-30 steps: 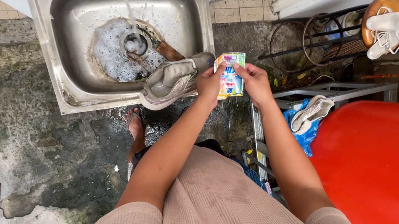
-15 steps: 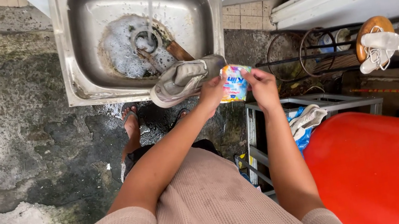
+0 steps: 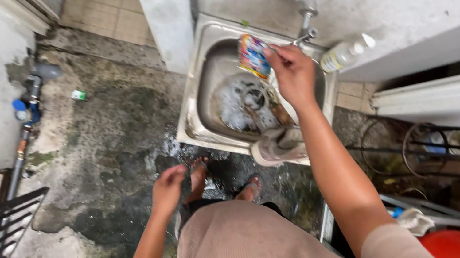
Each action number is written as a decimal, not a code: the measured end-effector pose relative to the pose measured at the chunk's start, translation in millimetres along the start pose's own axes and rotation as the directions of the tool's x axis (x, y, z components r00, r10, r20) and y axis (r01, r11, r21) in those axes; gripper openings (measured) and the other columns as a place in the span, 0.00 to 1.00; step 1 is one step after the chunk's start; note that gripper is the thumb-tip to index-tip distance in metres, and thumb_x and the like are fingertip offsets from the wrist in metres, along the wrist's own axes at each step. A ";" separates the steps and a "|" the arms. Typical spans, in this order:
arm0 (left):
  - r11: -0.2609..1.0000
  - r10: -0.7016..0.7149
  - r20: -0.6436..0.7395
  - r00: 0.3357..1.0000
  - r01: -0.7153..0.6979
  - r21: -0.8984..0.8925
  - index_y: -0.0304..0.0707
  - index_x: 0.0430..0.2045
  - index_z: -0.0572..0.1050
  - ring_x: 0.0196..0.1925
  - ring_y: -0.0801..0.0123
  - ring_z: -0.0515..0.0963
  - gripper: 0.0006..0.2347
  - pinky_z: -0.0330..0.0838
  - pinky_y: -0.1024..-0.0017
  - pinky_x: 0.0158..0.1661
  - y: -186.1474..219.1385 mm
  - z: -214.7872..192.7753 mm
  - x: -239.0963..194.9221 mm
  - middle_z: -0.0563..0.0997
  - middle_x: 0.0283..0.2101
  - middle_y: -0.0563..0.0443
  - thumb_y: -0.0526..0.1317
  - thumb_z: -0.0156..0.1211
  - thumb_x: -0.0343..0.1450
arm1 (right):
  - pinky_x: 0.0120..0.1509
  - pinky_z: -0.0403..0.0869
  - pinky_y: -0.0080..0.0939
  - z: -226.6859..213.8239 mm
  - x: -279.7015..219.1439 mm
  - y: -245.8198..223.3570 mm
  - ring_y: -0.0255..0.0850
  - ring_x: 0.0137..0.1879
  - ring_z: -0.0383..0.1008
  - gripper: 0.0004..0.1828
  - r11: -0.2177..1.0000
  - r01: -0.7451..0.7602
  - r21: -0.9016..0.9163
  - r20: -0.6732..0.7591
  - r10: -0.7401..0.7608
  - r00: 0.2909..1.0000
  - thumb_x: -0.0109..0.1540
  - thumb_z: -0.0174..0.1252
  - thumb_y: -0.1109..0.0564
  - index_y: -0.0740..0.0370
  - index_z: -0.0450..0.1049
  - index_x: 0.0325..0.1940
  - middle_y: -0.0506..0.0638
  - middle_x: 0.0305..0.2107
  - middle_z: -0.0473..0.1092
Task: The person washes a white sneaker in a stainless steel sink. They rinse the shoe, apply soap from a box, and scrub the exterior and sole with a brush. The person then rinses the shoe again under running water.
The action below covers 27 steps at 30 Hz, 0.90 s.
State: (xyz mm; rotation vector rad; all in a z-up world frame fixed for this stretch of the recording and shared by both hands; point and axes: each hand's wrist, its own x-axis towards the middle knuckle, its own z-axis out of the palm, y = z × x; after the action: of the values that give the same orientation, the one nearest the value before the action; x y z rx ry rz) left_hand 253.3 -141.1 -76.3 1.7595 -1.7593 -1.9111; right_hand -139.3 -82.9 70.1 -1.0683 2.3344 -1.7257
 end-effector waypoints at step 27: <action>0.966 -0.235 -0.166 0.958 0.212 -0.146 0.39 0.56 0.75 0.58 0.58 0.79 0.17 0.71 0.62 0.62 -6.8 -105.9 -40.0 0.79 0.59 0.47 0.46 0.51 0.77 | 0.67 0.73 0.51 57.8 -54.4 13.5 0.43 0.58 0.78 0.23 0.838 -0.324 -0.438 0.581 0.539 0.609 0.65 0.51 0.37 0.49 0.79 0.54 0.47 0.52 0.78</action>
State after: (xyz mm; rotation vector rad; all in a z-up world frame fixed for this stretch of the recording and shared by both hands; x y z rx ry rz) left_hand 345.0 -185.4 -26.4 2.0873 -1.3996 -1.8178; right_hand -80.2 -98.8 17.8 -0.8423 2.1000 -0.6381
